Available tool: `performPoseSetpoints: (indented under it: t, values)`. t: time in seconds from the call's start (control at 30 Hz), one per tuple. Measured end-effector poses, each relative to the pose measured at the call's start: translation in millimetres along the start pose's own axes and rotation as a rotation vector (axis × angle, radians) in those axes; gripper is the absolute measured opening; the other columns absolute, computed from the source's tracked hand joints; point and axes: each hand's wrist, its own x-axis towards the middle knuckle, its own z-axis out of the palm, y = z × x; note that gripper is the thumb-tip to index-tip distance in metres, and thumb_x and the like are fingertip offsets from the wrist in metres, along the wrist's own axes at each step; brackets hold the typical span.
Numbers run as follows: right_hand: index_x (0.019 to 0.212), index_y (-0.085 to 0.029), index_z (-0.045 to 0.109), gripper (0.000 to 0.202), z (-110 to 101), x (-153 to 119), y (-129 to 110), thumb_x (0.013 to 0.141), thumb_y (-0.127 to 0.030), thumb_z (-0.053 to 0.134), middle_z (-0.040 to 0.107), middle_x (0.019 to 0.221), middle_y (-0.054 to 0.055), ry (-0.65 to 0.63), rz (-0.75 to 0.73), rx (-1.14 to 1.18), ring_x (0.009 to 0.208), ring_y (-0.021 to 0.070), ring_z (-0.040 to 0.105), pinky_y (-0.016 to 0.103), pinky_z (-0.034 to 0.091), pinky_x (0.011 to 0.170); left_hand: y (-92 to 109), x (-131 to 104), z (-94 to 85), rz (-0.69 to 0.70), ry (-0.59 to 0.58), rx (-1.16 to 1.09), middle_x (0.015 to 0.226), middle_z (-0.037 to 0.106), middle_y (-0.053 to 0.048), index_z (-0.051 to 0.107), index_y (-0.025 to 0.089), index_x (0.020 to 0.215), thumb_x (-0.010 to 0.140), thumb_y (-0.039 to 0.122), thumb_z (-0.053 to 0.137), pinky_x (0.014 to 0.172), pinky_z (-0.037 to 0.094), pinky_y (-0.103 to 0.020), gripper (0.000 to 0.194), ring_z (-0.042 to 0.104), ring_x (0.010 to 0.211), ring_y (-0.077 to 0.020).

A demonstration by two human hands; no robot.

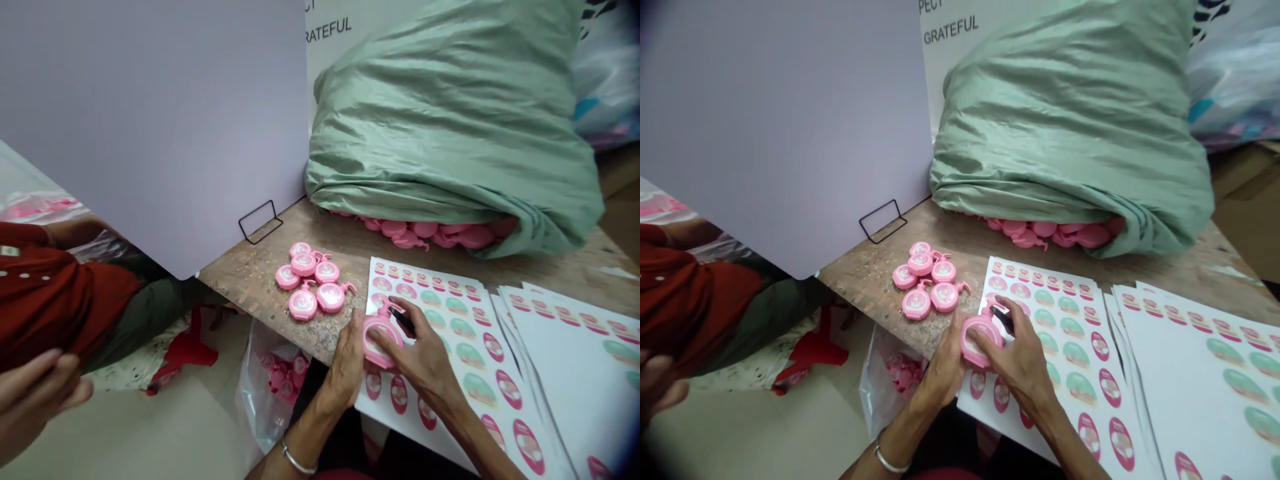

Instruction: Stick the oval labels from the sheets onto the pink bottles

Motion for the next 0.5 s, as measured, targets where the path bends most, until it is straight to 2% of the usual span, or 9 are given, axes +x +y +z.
performPoseSetpoints:
  t: [0.1, 0.2, 0.27, 0.33, 0.4, 0.5]
  values:
    - [0.115, -0.021, 0.057, 0.059, -3.5, 10.8, 4.2, 0.071, -0.058, 0.068, 0.065, 0.115, 0.012, -0.022, 0.040, 0.043, 0.102, 0.0272, 0.065, 0.043, 0.053, 0.087, 3.0, -3.1, -6.5, -0.023, -0.056, -0.021, 0.105, 0.068, -0.012, 0.063, 0.018, 0.104, 0.087, 0.049, 0.050, 0.090, 0.050, -0.040, 0.037, 0.061, 0.105, -0.0285]
    - [0.110, -0.020, 0.061, 0.052, -18.9, 34.2, 17.7, 0.074, -0.057, 0.067, 0.069, 0.111, 0.011, -0.009, 0.001, 0.000, 0.096, 0.0258, 0.067, 0.040, 0.054, 0.082, 2.7, -0.6, -19.5, 0.004, -0.069, 0.048, 0.080, 0.065, -0.005, 0.061, 0.017, 0.097, 0.087, 0.052, 0.051, 0.067, 0.051, -0.032, 0.037, 0.062, 0.074, -0.0210]
    - [0.105, -0.018, 0.064, 0.046, -31.6, 57.2, 30.4, 0.079, -0.055, 0.063, 0.071, 0.105, 0.010, 0.018, -0.049, -0.113, 0.091, 0.0238, 0.068, 0.037, 0.054, 0.079, -0.9, 5.2, -30.9, 0.093, 0.027, 0.214, 0.078, 0.064, -0.004, 0.062, 0.016, 0.092, 0.086, 0.049, 0.053, 0.067, 0.048, -0.029, 0.034, 0.059, 0.072, -0.0187]
    - [0.104, -0.017, 0.064, 0.039, -41.9, 84.2, 43.2, 0.084, -0.050, 0.057, 0.072, 0.100, 0.009, 0.038, -0.074, -0.322, 0.087, 0.0213, 0.068, 0.033, 0.053, 0.077, -4.7, 12.4, -41.4, 0.167, 0.123, 0.388, 0.080, 0.066, -0.005, 0.064, 0.016, 0.090, 0.086, 0.047, 0.052, 0.071, 0.046, -0.030, 0.033, 0.058, 0.074, -0.0192]
    - [0.105, -0.017, 0.064, 0.033, -46.9, 111.5, 52.8, 0.088, -0.042, 0.053, 0.073, 0.097, 0.008, 0.057, -0.068, -0.522, 0.085, 0.0207, 0.068, 0.030, 0.051, 0.074, -6.5, 18.6, -48.4, 0.166, 0.166, 0.515, 0.082, 0.068, -0.006, 0.065, 0.017, 0.096, 0.088, 0.047, 0.049, 0.073, 0.045, -0.031, 0.035, 0.061, 0.079, -0.0219]
    - [0.105, -0.017, 0.065, 0.027, -43.2, 146.6, 58.5, 0.087, -0.033, 0.052, 0.072, 0.098, 0.010, 0.084, -0.088, -0.684, 0.089, 0.0241, 0.065, 0.032, 0.046, 0.073, -5.2, 23.1, -51.0, 0.120, 0.198, 0.697, 0.089, 0.072, -0.010, 0.065, 0.019, 0.105, 0.089, 0.045, 0.047, 0.076, 0.045, -0.036, 0.035, 0.065, 0.087, -0.0280]
